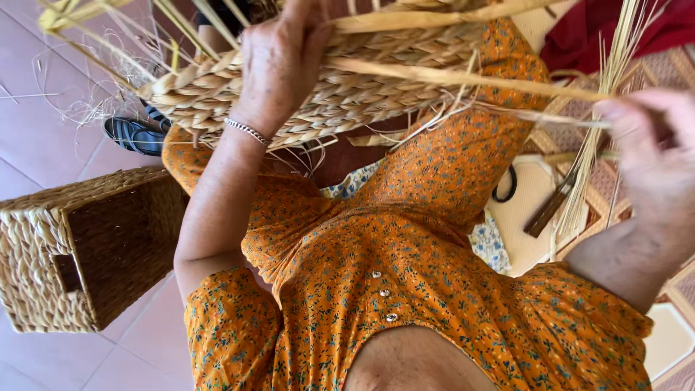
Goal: The person weaves a basket by hand, interlacing dried palm leaves through a vertical frame. They repeatedly pull and tighten the weave, occasionally adjusting the basket's position to continue the pattern.
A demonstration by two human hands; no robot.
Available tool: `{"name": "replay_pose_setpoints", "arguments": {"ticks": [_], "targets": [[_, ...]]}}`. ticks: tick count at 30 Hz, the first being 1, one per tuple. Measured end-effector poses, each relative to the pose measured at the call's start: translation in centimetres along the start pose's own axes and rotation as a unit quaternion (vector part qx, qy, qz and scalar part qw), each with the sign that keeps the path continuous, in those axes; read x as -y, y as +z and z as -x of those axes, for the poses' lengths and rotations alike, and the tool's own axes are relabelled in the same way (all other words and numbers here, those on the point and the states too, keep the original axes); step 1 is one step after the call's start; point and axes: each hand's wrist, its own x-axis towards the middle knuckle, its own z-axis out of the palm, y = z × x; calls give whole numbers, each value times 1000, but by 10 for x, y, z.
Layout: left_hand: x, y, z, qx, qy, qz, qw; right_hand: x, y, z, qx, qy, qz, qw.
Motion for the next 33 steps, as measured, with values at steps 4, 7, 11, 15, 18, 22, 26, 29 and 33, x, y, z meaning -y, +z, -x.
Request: {"name": "replay_pose_setpoints", "arguments": {"ticks": [4, 7, 11, 15, 18, 22, 26, 29, 33], "targets": [[4, -12, -4, 7, -11, 92, 996, 30, -6, -33, -6, -102, 101, 990], [6, -17, -9, 32, 31, 124, 991, 41, 0, -57, -2, -180, 136, 974], [4, -21, -11, 65, 2, 164, 984, 51, 17, -74, 7, -277, 166, 946], [6, -27, -17, 90, 38, 152, 984, 55, 39, -97, 17, -392, 165, 905], [8, -32, -21, 92, 56, 105, 989, 36, 116, -116, 40, -420, 163, 892], [9, -40, -26, 78, 94, 88, 989, -7, 182, -136, 34, -407, 183, 894], [6, -42, -33, 123, -4, 166, 978, -6, 169, -146, 92, -329, 115, 933], [-2, -38, -30, 131, -19, 183, 974, 21, 132, -159, 82, -284, 157, 942], [-12, -31, -25, 70, 38, 155, 985, 55, 105, -161, -153, -532, 292, 780]]}}
